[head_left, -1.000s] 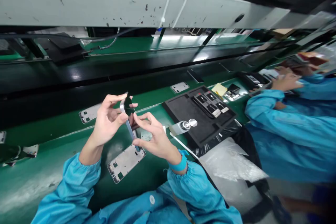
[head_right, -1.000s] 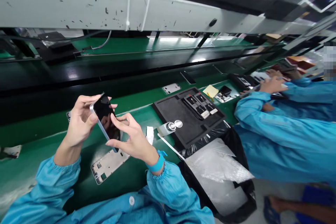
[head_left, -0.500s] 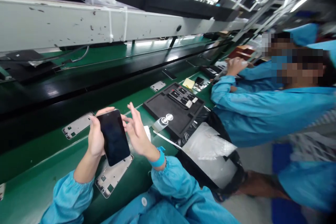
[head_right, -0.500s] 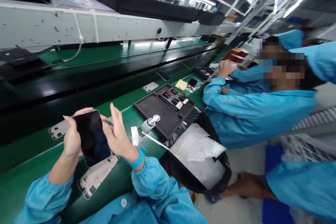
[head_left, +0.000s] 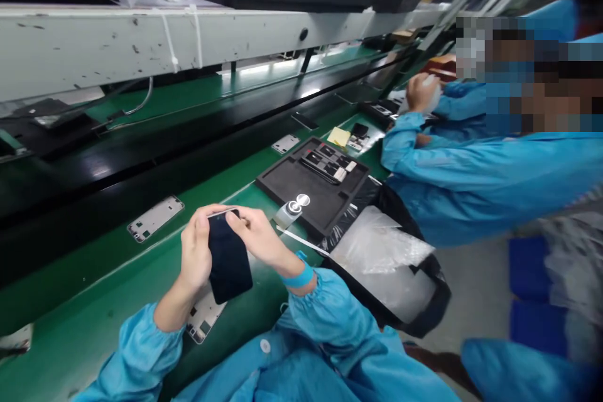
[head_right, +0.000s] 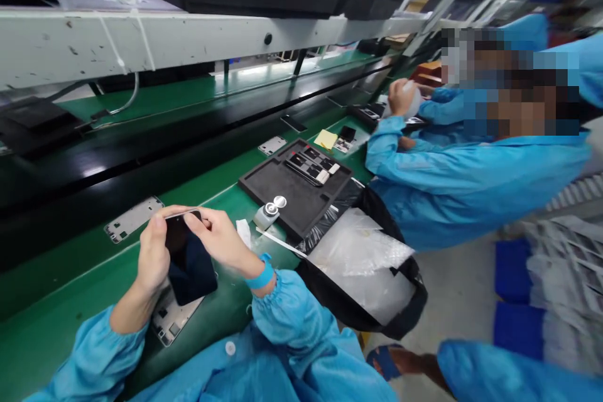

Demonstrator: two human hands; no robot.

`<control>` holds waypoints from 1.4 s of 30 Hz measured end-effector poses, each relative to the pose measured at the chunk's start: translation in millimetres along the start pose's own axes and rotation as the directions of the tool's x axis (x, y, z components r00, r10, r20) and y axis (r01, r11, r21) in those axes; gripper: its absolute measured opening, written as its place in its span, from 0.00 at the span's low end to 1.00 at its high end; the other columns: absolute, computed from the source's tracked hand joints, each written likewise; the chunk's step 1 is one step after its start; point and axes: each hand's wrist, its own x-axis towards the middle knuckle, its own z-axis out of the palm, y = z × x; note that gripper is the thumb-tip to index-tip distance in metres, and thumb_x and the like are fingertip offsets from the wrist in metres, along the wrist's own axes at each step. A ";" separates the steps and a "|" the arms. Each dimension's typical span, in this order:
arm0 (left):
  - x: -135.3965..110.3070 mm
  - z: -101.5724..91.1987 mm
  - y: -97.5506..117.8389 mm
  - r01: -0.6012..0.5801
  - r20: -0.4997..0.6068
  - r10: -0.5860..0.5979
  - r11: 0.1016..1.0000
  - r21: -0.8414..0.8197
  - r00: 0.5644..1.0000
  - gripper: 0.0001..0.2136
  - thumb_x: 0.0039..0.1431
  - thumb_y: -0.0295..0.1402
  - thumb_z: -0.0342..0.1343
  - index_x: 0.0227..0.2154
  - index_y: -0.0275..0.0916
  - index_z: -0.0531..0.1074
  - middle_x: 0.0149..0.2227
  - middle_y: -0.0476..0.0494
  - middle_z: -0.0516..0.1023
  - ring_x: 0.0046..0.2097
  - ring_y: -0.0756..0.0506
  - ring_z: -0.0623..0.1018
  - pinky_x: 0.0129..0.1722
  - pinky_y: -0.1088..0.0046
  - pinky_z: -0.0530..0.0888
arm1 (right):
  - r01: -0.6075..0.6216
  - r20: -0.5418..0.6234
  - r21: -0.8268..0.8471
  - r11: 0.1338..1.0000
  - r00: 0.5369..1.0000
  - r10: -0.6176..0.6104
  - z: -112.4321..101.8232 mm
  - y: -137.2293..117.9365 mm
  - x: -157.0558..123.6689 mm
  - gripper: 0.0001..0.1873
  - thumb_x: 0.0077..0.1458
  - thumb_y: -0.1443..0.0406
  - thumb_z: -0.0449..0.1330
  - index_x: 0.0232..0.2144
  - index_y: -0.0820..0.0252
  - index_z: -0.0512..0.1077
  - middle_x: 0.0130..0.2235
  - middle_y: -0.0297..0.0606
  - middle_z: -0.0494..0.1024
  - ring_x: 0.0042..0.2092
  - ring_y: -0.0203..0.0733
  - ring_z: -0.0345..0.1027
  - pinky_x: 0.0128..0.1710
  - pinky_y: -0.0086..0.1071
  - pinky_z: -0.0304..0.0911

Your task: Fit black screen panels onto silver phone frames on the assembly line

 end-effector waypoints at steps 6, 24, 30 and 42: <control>32.1 -22.1 15.4 0.058 -0.214 -0.168 0.895 -0.441 0.962 0.26 0.70 0.62 0.54 0.47 0.42 0.72 0.36 0.40 0.87 0.32 0.41 0.86 0.33 0.63 0.85 | -0.145 0.370 -0.019 0.989 0.918 0.142 3.5 29.7 -27.7 0.40 0.70 0.33 0.47 0.36 0.60 0.79 0.32 0.39 0.81 0.33 0.42 0.77 0.38 0.36 0.75; 30.9 -16.4 7.5 0.033 -0.312 -0.204 0.877 -0.478 0.928 0.23 0.74 0.59 0.51 0.51 0.44 0.70 0.38 0.44 0.86 0.34 0.44 0.87 0.36 0.68 0.85 | -0.212 0.350 0.199 0.957 0.927 0.132 28.2 62.5 -23.9 0.41 0.62 0.30 0.58 0.14 0.53 0.59 0.13 0.27 0.59 0.16 0.32 0.55 0.21 0.32 0.54; 37.2 -17.4 0.9 -0.026 -0.405 -0.168 0.901 -0.433 0.899 0.21 0.74 0.58 0.52 0.49 0.44 0.70 0.36 0.44 0.85 0.33 0.44 0.86 0.35 0.69 0.83 | -0.230 0.363 0.206 0.951 0.921 0.144 38.7 59.8 -14.2 0.39 0.60 0.31 0.61 0.19 0.58 0.71 0.16 0.30 0.67 0.18 0.32 0.60 0.21 0.29 0.57; 120.8 63.1 -40.2 0.117 -0.222 -0.236 0.887 -0.447 0.946 0.28 0.70 0.66 0.45 0.46 0.46 0.72 0.37 0.42 0.85 0.36 0.40 0.85 0.40 0.60 0.84 | -0.189 0.220 0.177 0.966 0.964 0.148 -33.3 53.2 7.4 0.38 0.60 0.31 0.61 0.26 0.60 0.74 0.20 0.30 0.72 0.21 0.34 0.67 0.25 0.29 0.65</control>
